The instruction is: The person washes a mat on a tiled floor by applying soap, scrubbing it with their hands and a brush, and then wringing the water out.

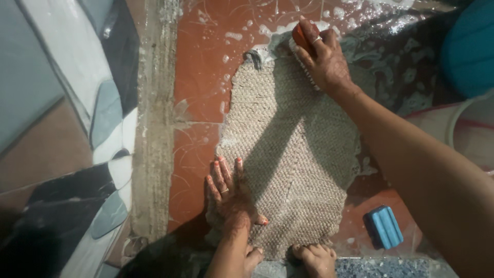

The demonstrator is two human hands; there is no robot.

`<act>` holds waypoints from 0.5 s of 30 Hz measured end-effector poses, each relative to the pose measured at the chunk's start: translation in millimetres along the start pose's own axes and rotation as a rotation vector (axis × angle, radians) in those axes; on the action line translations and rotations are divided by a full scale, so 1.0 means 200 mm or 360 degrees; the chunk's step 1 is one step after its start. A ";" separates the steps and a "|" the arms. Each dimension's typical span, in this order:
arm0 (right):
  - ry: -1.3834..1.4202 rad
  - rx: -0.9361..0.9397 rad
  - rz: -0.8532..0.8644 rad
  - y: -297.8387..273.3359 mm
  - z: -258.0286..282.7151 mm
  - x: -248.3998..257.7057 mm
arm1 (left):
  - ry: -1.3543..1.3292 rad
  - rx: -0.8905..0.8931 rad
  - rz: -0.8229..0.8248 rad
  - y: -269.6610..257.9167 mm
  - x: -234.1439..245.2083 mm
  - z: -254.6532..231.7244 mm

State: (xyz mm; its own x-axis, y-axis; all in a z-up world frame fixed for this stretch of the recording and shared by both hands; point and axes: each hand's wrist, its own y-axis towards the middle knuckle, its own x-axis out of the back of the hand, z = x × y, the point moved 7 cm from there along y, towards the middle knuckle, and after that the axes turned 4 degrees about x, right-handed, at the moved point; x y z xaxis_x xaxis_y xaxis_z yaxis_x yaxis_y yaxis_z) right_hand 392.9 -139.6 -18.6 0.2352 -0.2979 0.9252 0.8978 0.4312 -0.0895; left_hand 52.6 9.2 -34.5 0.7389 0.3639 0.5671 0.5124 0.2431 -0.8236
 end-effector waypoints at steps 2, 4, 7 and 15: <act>-0.0032 -0.0010 0.0011 0.01 -0.02 0.00 | 0.0073 0.0012 -0.0086 0.00 -0.01 0.00; -0.0019 0.0038 0.0030 0.01 -0.03 -0.02 | 0.0014 -0.0021 -0.0191 -0.01 -0.02 0.01; 0.0036 0.0046 0.0037 0.01 -0.04 -0.03 | -0.0053 -0.0062 -0.0309 0.00 -0.03 0.01; -0.0035 0.0182 -0.0156 0.00 -0.06 -0.05 | 0.0009 -0.0029 -0.0182 0.01 -0.02 0.00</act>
State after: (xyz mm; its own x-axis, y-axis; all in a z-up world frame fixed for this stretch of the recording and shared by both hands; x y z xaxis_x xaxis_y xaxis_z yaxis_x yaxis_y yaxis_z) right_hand 396.1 -147.1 -33.1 0.1390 -0.3254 0.9353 0.8677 0.4952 0.0433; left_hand 49.6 8.5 -38.5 0.6776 0.3294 0.6576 0.6015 0.2662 -0.7532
